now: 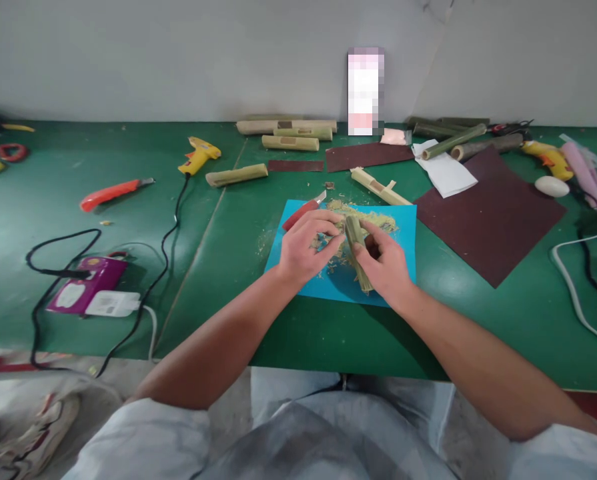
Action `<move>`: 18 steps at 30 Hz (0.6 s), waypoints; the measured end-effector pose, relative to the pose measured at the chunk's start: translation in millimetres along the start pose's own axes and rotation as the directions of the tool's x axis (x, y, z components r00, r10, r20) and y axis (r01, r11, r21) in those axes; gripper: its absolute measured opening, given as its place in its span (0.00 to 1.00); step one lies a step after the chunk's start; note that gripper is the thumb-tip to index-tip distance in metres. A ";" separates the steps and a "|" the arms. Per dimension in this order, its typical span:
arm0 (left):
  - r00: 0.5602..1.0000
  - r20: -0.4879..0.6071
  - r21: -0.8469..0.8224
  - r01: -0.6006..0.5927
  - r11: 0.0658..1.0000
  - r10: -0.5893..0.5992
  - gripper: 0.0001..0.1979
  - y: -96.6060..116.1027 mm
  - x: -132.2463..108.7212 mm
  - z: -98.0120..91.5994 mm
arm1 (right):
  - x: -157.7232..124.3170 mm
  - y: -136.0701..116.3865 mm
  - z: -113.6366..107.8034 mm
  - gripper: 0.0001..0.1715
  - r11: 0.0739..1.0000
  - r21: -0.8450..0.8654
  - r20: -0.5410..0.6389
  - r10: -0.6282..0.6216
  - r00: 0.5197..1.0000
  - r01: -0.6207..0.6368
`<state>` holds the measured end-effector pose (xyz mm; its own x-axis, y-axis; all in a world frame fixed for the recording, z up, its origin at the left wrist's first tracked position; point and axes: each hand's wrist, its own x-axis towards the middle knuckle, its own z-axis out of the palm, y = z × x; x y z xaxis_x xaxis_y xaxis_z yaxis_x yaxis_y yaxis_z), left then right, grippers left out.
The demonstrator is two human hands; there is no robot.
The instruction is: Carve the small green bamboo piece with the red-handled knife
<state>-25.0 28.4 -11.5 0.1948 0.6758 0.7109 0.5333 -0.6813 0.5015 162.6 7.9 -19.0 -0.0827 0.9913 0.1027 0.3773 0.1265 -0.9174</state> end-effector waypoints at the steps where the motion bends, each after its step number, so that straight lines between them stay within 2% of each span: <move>1: 1.000 -0.008 -0.001 0.002 1.000 -0.002 0.03 -0.2 0.1 0.2 | 0.1 -0.3 -0.2 0.32 1.000 0.001 0.001 0.002 1.000 -0.002; 8: 0.999 0.020 -0.022 -0.049 0.999 0.050 0.06 -0.9 1.1 -2.4 | 1.2 0.1 -0.6 0.33 1.000 -0.029 0.015 0.007 1.000 -0.007; 12: 0.997 -0.078 0.010 -0.028 1.000 0.029 0.07 1.3 0.4 -4.7 | 1.9 2.2 -0.2 0.33 0.999 -0.042 0.004 0.008 1.000 -0.008; 13: 0.995 -0.103 0.005 0.010 1.000 -0.009 0.06 2.1 0.1 -4.5 | 1.8 2.6 0.0 0.33 0.999 -0.046 0.002 0.007 1.000 -0.007; 15: 0.980 -0.115 -0.078 0.153 0.985 -0.162 0.04 3.6 -0.2 -3.1 | 1.1 3.2 0.7 0.33 0.999 -0.050 -0.002 -0.004 1.000 0.004; 18: 0.909 0.004 -0.306 0.397 0.865 -0.416 0.04 5.0 -0.3 1.7 | -0.7 3.8 2.3 0.33 0.997 -0.057 -0.003 -0.055 0.998 0.055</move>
<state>-20.9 25.2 -10.0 -0.0413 0.8991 0.4357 0.2866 -0.4071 0.8672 162.0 7.6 -23.5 -0.1002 0.9829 0.1545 0.4242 0.1827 -0.8869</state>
